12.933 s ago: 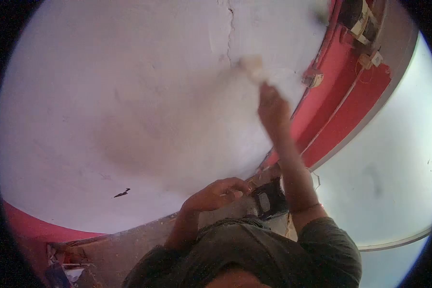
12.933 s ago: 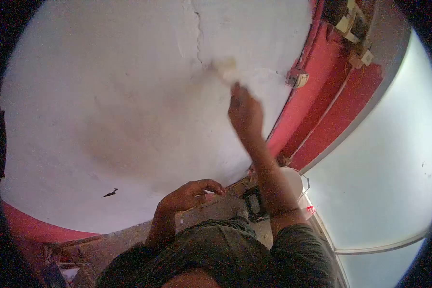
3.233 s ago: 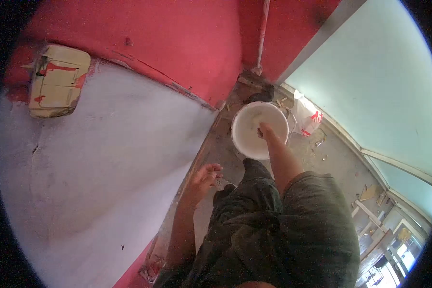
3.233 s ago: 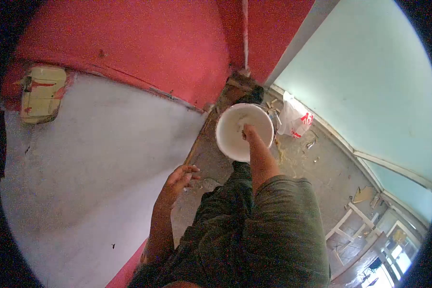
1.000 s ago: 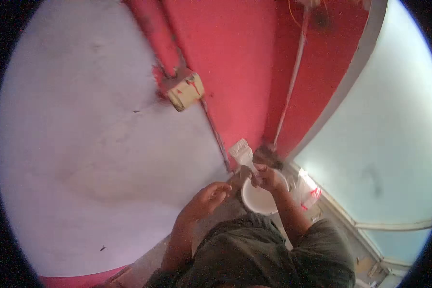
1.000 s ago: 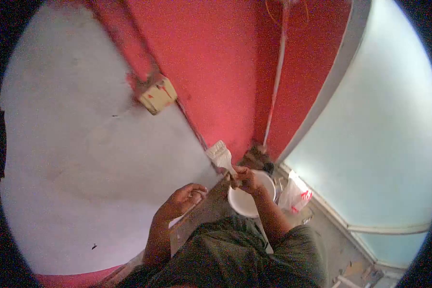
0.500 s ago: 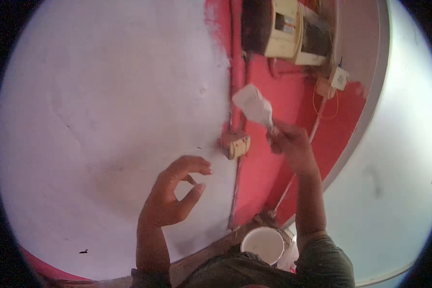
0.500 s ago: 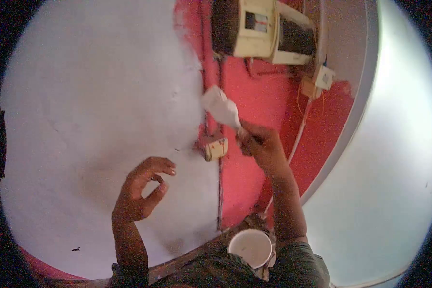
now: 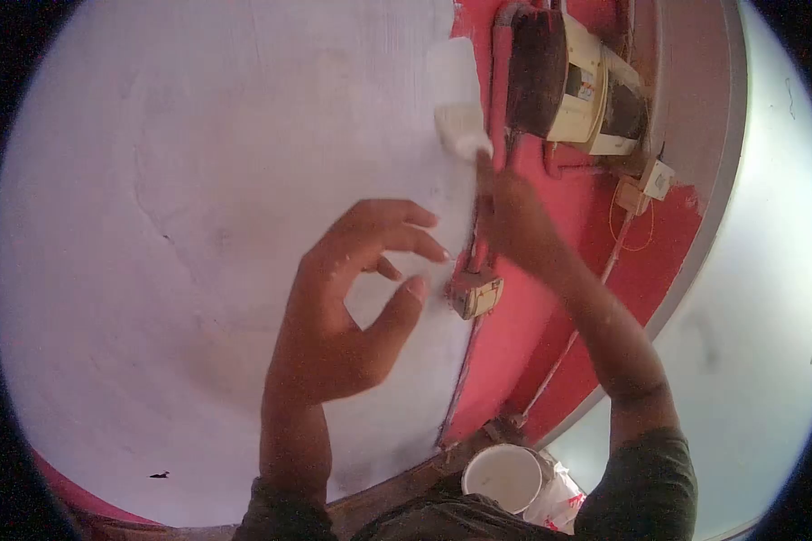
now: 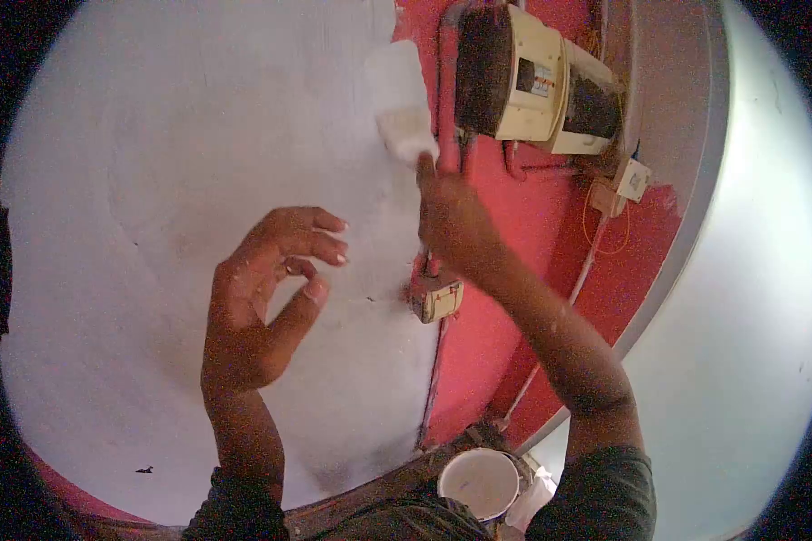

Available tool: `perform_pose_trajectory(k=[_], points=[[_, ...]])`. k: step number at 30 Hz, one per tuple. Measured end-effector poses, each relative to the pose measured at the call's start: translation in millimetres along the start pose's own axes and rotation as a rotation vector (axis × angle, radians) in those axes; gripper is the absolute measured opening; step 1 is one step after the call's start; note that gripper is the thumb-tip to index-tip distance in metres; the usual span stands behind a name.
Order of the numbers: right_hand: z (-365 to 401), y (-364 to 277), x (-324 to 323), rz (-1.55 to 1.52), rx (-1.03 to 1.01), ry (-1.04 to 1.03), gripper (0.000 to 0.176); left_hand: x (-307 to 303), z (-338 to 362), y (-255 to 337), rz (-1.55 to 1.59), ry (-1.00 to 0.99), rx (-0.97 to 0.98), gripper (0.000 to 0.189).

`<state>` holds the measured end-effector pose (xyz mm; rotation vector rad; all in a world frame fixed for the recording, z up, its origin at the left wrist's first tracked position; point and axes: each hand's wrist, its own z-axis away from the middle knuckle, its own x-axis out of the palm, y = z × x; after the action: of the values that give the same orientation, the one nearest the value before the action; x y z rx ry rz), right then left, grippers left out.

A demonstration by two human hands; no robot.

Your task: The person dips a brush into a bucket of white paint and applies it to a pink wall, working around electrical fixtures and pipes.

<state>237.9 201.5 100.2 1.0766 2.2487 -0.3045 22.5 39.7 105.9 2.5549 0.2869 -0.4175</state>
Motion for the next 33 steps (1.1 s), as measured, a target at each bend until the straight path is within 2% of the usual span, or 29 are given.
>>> perform_pose_trajectory(k=[4,7,8,10,13,15,17,19,21,23,25,26,28,30,31,32,33], points=[[58,-12,24,0.001,0.078,-0.212,0.065,8,18,-8,0.135,0.022,-0.055,0.02],[88,1,35,-0.001,-0.052,-0.246,0.059,10,26,-13,0.127,0.049,-0.062,0.02],[93,5,31,0.06,-0.025,-0.331,0.052,11,30,-14,0.138,0.05,-0.079,0.02],[84,6,7,0.18,0.022,-0.5,0.04,13,39,-15,0.156,0.054,-0.113,0.019],[51,17,-27,0.241,-0.108,-0.501,0.019,14,52,-14,0.149,0.016,-0.203,0.017],[3,21,-49,0.082,-0.03,-0.57,0.019,13,56,-13,0.149,0.024,-0.212,0.017],[-27,36,-47,0.052,-0.096,-0.075,0.025,12,58,-10,0.153,0.035,-0.222,0.016],[-64,33,-74,0.119,-0.111,-0.017,0.026,13,59,-5,0.162,0.049,-0.236,0.016],[-92,17,-107,0.195,-0.032,-0.047,0.025,15,61,-3,0.168,0.062,-0.237,0.017],[-94,-7,-133,-0.067,-0.001,0.268,0.039,18,62,-4,0.17,0.057,-0.228,0.017],[-94,1,-128,-0.027,-0.039,0.391,0.041,21,63,-6,0.166,0.039,-0.205,0.022],[-98,20,-108,0.144,-0.096,0.356,0.031,25,63,-6,0.176,0.04,-0.215,0.022],[-68,18,-85,-0.223,0.026,-0.009,0.014,32,63,-4,0.193,0.037,-0.23,0.022],[-23,28,-9,0.093,-0.082,0.089,0.019,37,67,-5,0.203,0.035,-0.25,0.019],[5,0,-8,0.009,0.139,-0.156,0.029,40,69,-5,0.211,0.035,-0.26,0.02],[34,-7,7,-0.022,0.125,-0.098,0.027,41,72,-6,0.22,0.033,-0.276,0.02],[70,-9,35,-0.075,0.114,-0.124,0.03,41,75,-7,0.232,0.033,-0.293,0.02]])
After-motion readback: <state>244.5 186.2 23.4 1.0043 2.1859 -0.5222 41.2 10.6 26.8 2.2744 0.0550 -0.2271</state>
